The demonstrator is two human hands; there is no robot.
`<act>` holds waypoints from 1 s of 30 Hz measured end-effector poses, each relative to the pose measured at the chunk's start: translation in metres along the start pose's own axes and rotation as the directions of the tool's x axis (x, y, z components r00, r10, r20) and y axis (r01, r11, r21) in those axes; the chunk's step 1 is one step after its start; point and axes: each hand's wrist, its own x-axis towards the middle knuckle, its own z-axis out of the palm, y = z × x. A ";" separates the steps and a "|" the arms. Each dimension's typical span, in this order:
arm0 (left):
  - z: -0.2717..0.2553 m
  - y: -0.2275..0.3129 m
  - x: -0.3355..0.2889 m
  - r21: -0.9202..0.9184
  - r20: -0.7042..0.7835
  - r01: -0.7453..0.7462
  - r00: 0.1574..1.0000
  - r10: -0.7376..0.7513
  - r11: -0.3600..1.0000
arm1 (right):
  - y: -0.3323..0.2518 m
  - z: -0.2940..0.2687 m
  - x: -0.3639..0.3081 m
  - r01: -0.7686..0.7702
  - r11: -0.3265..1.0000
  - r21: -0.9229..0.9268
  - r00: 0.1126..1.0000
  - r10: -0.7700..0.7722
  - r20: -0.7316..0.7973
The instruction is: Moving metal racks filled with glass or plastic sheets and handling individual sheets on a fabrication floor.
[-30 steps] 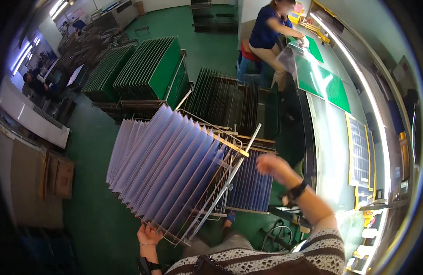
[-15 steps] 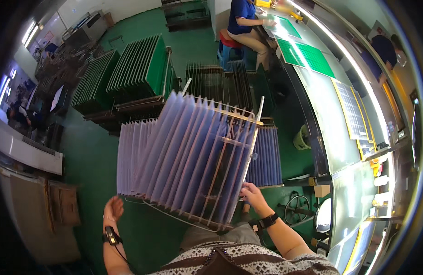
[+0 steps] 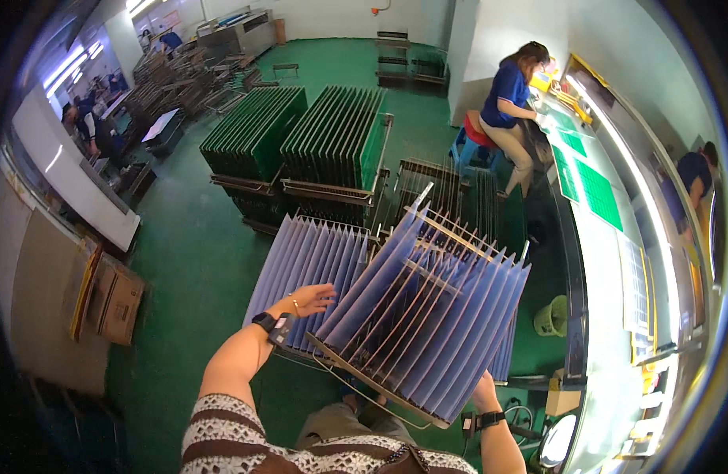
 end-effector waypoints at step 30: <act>0.019 -0.008 0.031 -0.265 -0.038 -0.072 0.997 0.064 0.962 | -0.034 0.054 -0.042 -0.333 0.722 0.606 0.940 0.306 0.151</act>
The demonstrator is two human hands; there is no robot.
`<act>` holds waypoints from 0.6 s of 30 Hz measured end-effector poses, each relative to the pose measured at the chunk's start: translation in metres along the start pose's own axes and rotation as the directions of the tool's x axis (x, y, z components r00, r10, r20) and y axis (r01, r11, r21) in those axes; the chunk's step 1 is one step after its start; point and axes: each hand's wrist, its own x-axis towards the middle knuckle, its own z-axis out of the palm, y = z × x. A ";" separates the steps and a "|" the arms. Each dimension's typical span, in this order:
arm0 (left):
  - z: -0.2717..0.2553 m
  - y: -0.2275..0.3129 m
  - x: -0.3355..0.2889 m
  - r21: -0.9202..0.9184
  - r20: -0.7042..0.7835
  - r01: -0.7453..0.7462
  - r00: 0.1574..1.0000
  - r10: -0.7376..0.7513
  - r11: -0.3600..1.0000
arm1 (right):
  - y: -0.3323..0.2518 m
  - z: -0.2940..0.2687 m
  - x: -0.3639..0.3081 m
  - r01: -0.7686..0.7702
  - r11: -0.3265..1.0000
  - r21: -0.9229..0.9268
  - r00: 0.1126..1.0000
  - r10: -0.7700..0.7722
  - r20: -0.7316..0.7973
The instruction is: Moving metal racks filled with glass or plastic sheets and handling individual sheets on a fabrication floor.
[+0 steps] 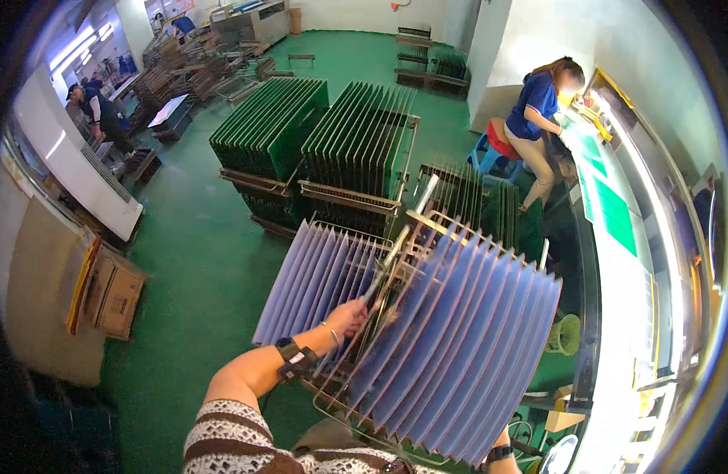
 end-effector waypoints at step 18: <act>-0.204 0.132 -0.169 0.126 -0.123 -0.144 0.979 0.160 0.981 | 0.108 0.209 0.156 -0.269 0.961 -0.062 0.939 0.276 0.205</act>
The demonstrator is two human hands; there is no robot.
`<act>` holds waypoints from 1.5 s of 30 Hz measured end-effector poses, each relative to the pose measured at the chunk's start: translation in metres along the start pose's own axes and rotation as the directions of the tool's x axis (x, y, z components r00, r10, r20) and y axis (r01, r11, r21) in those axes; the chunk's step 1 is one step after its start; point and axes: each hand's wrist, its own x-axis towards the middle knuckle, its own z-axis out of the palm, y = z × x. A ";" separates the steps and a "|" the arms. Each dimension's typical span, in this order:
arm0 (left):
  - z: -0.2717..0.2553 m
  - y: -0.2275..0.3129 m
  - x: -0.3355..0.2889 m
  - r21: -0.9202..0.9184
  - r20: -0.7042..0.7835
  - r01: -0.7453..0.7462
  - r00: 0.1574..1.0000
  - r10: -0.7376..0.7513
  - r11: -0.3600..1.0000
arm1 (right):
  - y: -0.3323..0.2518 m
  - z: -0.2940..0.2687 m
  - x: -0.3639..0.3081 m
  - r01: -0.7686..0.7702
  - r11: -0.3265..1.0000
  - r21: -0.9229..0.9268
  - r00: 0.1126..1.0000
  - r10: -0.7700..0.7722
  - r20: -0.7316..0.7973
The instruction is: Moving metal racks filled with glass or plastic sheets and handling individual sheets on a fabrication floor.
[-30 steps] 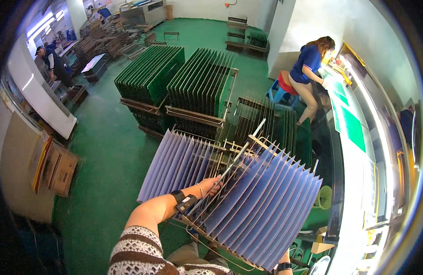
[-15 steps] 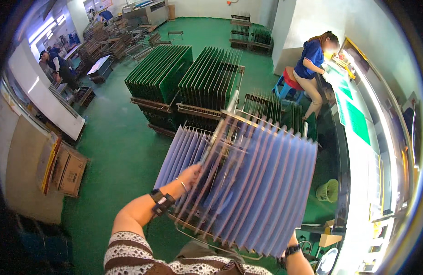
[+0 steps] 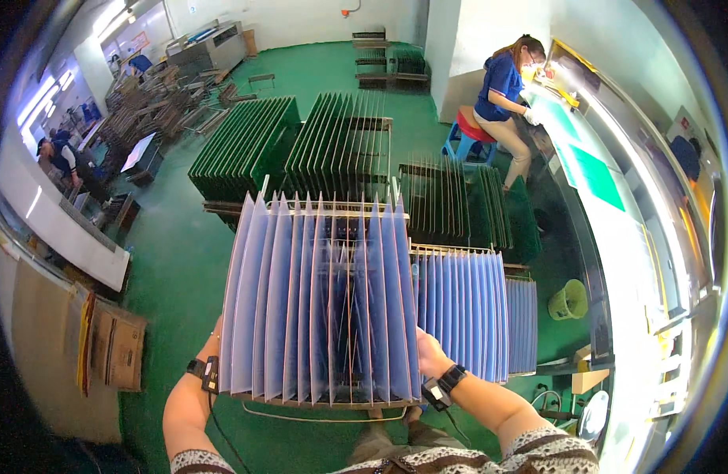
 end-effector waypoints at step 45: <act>-0.034 -0.252 -0.107 -0.371 -0.537 0.035 0.807 -0.246 0.928 | -0.086 -0.146 -0.097 0.338 0.800 -0.495 0.903 -0.423 -0.067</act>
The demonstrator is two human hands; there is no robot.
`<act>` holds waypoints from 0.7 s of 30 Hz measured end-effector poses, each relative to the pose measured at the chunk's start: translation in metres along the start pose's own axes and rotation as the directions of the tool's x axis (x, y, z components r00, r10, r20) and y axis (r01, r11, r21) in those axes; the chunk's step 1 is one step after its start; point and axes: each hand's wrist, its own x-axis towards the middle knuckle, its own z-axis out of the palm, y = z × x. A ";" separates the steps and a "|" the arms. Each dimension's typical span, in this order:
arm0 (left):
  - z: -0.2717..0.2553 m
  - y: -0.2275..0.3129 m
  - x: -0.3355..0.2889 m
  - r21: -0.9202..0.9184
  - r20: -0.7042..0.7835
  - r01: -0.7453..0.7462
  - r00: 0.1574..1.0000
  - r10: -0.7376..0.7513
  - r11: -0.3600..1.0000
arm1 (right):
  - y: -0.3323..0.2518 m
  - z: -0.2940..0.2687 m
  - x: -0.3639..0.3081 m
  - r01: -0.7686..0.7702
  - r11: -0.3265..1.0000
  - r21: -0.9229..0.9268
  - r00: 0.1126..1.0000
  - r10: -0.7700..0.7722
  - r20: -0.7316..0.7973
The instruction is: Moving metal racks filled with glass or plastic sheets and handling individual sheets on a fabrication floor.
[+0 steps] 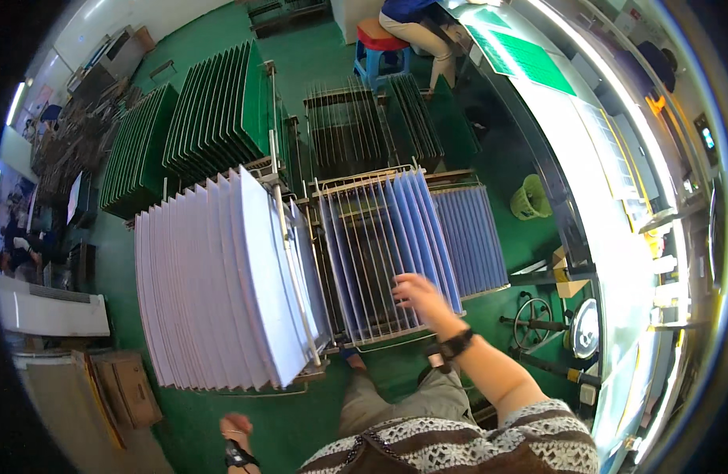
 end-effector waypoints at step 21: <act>0.462 -0.167 0.031 0.481 0.269 -0.478 0.878 0.395 0.734 | 0.121 -0.264 0.119 -0.136 0.640 -0.757 0.988 0.036 -0.147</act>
